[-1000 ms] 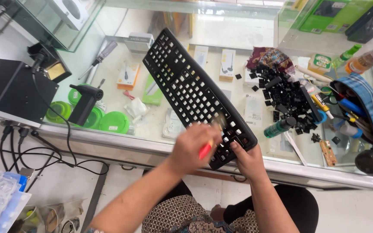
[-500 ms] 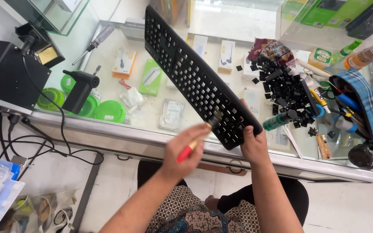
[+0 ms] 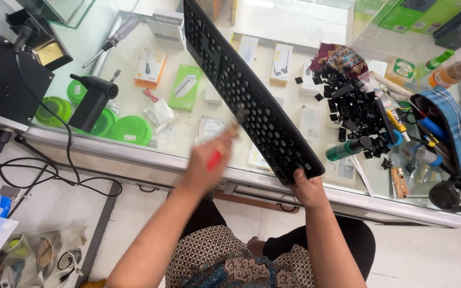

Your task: Cleaning a keyboard frame using a handheld blower, a brush, and a small tool to remove dust from key switch holes.

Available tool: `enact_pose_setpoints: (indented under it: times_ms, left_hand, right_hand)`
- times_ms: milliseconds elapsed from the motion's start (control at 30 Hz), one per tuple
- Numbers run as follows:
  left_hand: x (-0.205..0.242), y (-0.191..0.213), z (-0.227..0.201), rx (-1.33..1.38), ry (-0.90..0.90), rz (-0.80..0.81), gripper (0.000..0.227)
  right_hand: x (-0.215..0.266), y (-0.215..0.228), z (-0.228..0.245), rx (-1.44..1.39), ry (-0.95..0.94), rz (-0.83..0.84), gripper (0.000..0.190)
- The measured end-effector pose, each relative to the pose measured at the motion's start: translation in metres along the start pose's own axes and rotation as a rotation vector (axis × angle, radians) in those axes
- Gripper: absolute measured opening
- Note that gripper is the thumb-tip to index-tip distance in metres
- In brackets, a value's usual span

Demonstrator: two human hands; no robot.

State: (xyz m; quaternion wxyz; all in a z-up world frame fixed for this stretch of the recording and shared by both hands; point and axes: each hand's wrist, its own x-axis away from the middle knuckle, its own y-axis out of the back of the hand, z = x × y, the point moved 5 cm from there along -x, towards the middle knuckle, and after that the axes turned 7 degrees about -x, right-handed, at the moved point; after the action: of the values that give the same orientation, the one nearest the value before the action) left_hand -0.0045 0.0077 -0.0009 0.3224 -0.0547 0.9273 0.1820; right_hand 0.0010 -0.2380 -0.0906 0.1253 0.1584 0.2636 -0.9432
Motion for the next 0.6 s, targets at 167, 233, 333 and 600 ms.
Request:
enact_pose_setpoints:
  times_ms: [167,233,333,600]
  left_hand:
    - [0.057,-0.035,-0.028,0.163,-0.121,0.330,0.013]
    - [0.045,-0.031,0.012,0.434,0.002,0.229,0.018]
    - [0.001,0.005,0.035,0.065,0.086,0.110,0.020]
    - [0.084,-0.051,-0.020,-0.121,-0.244,0.199,0.014]
  right_hand:
    - [-0.008,-0.002,0.016,0.158,-0.070,-0.149,0.060]
    - [-0.023,-0.029,0.034,0.081,-0.022,-0.092,0.065]
    - [-0.021,-0.027,0.032,0.076,-0.020,-0.094,0.065]
    - [-0.007,-0.003,0.016,0.061,-0.039,-0.133,0.068]
